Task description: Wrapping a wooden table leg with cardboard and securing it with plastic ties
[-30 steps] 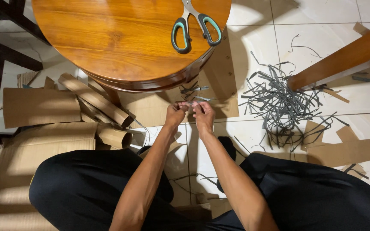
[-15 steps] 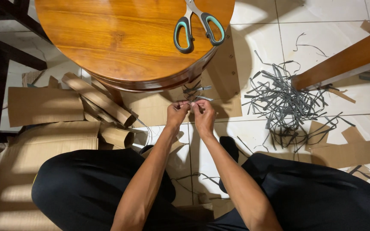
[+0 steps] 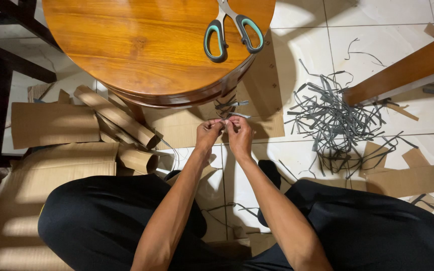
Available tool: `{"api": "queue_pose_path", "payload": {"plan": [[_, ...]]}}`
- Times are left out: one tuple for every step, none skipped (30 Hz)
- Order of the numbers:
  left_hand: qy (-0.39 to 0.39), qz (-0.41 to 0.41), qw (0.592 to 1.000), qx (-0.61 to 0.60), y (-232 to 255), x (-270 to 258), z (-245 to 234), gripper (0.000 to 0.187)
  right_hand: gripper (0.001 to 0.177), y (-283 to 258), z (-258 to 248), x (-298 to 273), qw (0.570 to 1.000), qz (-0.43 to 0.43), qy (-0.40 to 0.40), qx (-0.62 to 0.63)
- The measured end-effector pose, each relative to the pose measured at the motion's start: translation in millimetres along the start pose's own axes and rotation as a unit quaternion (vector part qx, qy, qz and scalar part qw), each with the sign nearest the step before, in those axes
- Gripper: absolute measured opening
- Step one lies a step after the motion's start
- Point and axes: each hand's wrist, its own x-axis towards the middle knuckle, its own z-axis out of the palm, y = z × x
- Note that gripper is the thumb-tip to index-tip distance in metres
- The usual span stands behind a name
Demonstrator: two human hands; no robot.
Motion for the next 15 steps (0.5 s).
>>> {"api": "queue_pose_path", "payload": {"plan": [[0.000,0.000,1.000,0.000,1,-2,0,0.034,0.009,3,2,0,1.000,0.001,-0.001,-0.006],[0.000,-0.001,1.000,0.000,3,-3,0,0.033,0.009,5,4,1,1.000,0.002,-0.002,-0.012],[0.000,-0.001,1.000,0.000,0,-1,-1,0.033,0.009,5,3,1,1.000,0.002,-0.001,-0.012],[-0.002,-0.002,1.000,0.003,-2,2,-2,0.034,0.009,5,3,1,1.000,0.002,-0.004,-0.010],[-0.004,-0.004,1.000,0.005,-5,4,-3,0.034,0.008,5,2,1,1.000,0.001,-0.006,-0.008],[-0.004,-0.004,1.000,0.005,-3,3,-3,0.034,0.008,3,1,0,1.000,0.001,-0.006,-0.008],[-0.002,-0.007,1.000,0.007,-2,1,-3,0.033,0.007,1,0,0,1.000,0.000,-0.013,-0.003],[0.000,-0.009,1.000,0.009,-1,0,-2,0.033,0.007,-1,-1,0,1.000,-0.002,-0.019,0.003],[0.000,-0.009,1.000,0.009,1,-2,-2,0.033,0.007,0,-2,0,1.000,-0.002,-0.019,0.003],[-0.001,-0.011,1.000,0.010,2,-4,-2,0.034,0.006,0,-2,-1,1.000,-0.009,-0.021,0.012],[-0.001,-0.013,1.000,0.011,4,-5,-2,0.035,0.006,1,-3,0,0.999,-0.016,-0.023,0.021],[-0.001,-0.013,1.000,0.011,3,-5,-3,0.035,0.006,0,-3,-1,0.999,-0.016,-0.023,0.021],[0.000,-0.012,1.000,0.015,3,-4,-2,0.034,0.007,0,-4,-1,0.999,-0.029,-0.024,0.023],[0.002,-0.011,1.000,0.019,2,-3,-2,0.033,0.009,0,-5,-1,0.999,-0.041,-0.026,0.024],[0.001,-0.011,1.000,0.019,3,-5,-2,0.033,0.009,-1,-7,-3,0.999,-0.041,-0.026,0.024]]}}
